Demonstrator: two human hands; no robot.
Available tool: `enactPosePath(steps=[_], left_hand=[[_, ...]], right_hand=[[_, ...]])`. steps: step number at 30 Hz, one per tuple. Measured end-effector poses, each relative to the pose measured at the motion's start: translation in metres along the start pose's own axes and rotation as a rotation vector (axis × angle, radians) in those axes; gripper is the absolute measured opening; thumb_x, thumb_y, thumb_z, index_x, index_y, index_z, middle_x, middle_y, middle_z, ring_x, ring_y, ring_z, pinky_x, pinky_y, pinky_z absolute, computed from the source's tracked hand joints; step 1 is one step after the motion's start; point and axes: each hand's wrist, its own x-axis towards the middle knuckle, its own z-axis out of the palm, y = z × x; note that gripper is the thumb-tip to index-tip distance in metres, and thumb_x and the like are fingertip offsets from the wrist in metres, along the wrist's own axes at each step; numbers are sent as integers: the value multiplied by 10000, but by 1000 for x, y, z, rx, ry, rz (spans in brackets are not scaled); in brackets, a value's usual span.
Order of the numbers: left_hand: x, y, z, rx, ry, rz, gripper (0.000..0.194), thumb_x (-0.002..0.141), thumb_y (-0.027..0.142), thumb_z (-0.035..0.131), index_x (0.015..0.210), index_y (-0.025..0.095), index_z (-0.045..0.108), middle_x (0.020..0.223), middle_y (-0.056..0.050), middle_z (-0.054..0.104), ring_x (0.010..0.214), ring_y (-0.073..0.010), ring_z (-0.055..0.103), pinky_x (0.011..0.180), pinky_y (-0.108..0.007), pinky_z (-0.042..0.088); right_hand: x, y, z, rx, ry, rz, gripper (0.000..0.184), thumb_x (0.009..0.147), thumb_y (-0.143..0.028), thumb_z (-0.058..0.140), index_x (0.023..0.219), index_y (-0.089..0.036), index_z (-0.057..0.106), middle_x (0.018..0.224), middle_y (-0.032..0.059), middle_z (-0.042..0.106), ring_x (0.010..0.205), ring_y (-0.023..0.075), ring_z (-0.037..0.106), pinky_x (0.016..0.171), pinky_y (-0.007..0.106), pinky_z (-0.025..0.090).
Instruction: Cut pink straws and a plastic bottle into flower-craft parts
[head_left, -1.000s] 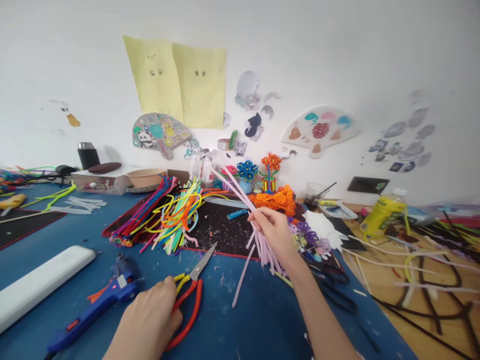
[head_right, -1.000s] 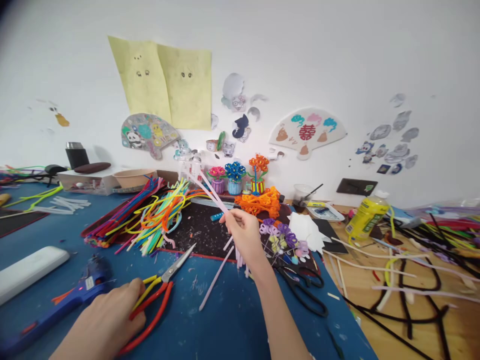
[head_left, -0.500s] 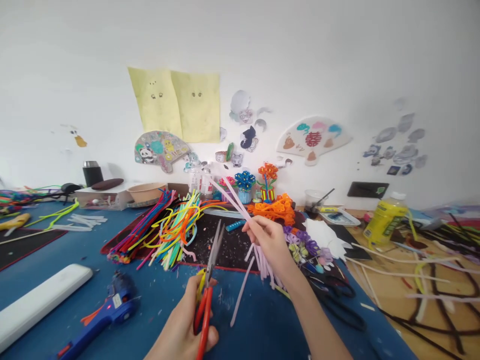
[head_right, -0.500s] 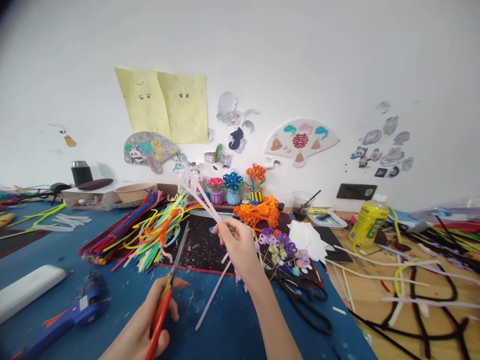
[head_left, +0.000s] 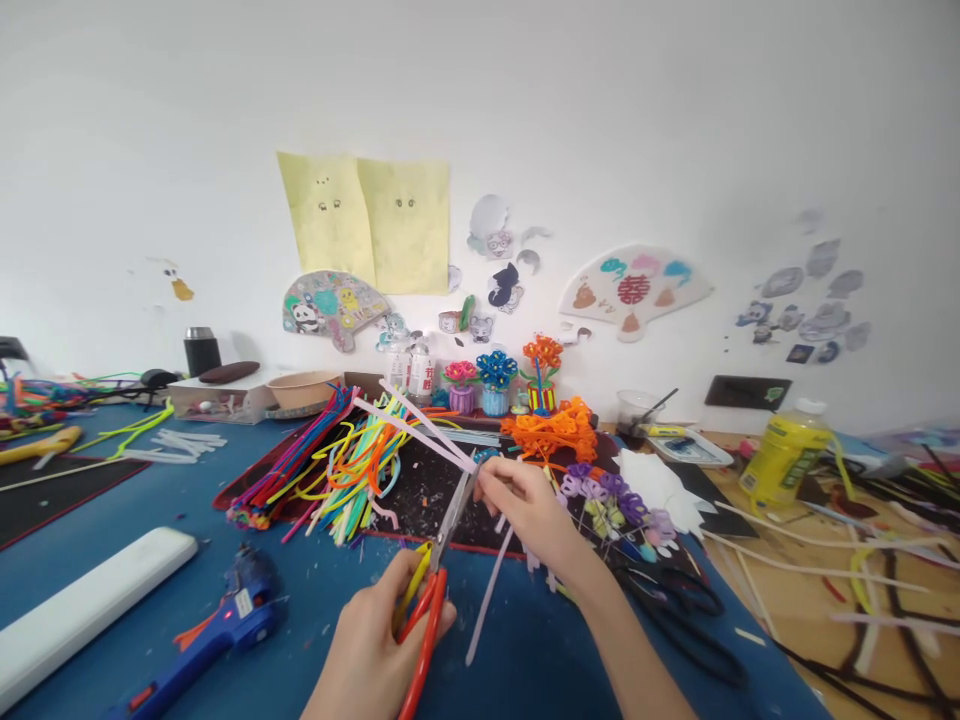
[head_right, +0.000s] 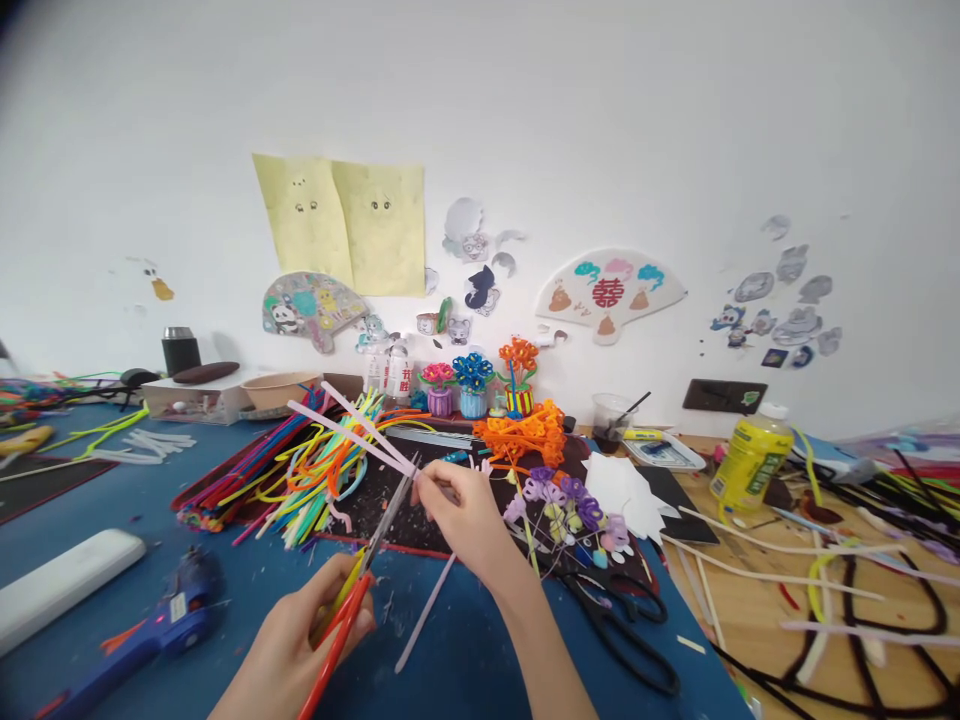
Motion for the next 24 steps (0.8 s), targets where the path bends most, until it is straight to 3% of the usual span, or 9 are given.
enactPosePath(steps=[12,16,24], left_hand=[[3,-8,0,19,-50,-11,251,767,454,478,732,206,453,594,36,460,569,-128,386,531,-202,339],[5,-7,-1,0,-91,-9,352,802,535,434,698,200,459,550,25,484,523,-121,414,498,-203,332],[8,-4,-7,5,-226,-132,532,796,680,400,576,196,405,431,34,450,354,-94,398,367,-191,270]], right_hand=[[-3,-2,2,-57,-54,22,224,832,-251,442,642,-171,529,614,-34,450,585,111,402,559,236,282],[-3,1,3,-63,-68,12,221,833,-251,448,639,-176,522,617,-38,444,583,109,398,568,238,280],[-3,5,3,-107,-56,46,222,803,-233,446,611,-174,540,572,-39,437,556,107,386,545,234,267]])
